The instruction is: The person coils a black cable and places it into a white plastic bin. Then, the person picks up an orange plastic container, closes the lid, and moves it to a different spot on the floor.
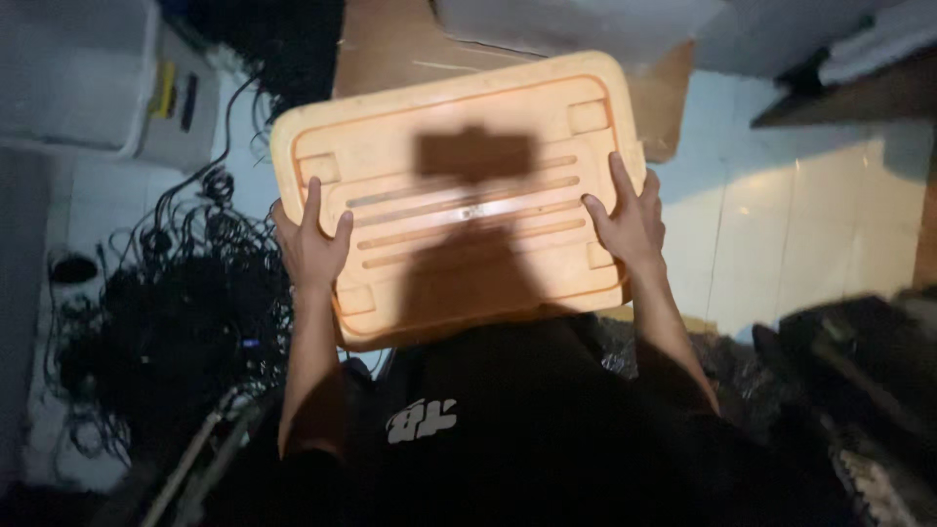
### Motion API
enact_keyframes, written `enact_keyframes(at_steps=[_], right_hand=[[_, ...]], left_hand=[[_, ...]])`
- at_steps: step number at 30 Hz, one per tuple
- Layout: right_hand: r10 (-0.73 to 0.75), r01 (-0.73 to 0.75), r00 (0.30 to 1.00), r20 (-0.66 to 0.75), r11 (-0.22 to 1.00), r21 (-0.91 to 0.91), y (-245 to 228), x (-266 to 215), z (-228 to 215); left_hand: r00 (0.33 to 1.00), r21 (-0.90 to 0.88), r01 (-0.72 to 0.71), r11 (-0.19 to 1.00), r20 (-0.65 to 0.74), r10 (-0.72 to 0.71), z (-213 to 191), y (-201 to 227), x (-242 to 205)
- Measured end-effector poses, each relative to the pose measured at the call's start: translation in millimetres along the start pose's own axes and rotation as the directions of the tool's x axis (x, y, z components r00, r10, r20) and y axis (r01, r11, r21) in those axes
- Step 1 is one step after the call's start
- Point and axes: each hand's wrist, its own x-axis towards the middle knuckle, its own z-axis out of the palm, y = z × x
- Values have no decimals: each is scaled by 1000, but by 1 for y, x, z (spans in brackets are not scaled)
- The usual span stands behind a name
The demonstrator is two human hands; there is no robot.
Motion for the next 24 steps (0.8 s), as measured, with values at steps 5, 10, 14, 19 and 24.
enact_keyframes(at_steps=[5, 10, 14, 19, 24], right_hand=[[195, -202, 972, -131, 978, -44, -1, -20, -31], [163, -183, 931, -325, 983, -32, 5, 2, -62], [25, -59, 885, -466, 996, -60, 14, 55, -83], [-76, 39, 864, -497, 996, -84, 33, 161, -108], [-140, 81, 868, -476, 987, -142, 46, 257, -135]], left_hand=[[978, -43, -207, 977, 25, 208, 10, 36, 64], [888, -61, -458, 887, -71, 454, 7, 92, 146], [867, -84, -495, 865, -113, 485, -5, 141, 217], [773, -30, -614, 789, -224, 593, 16, 182, 314], [778, -55, -598, 800, -278, 563, 65, 217, 386]])
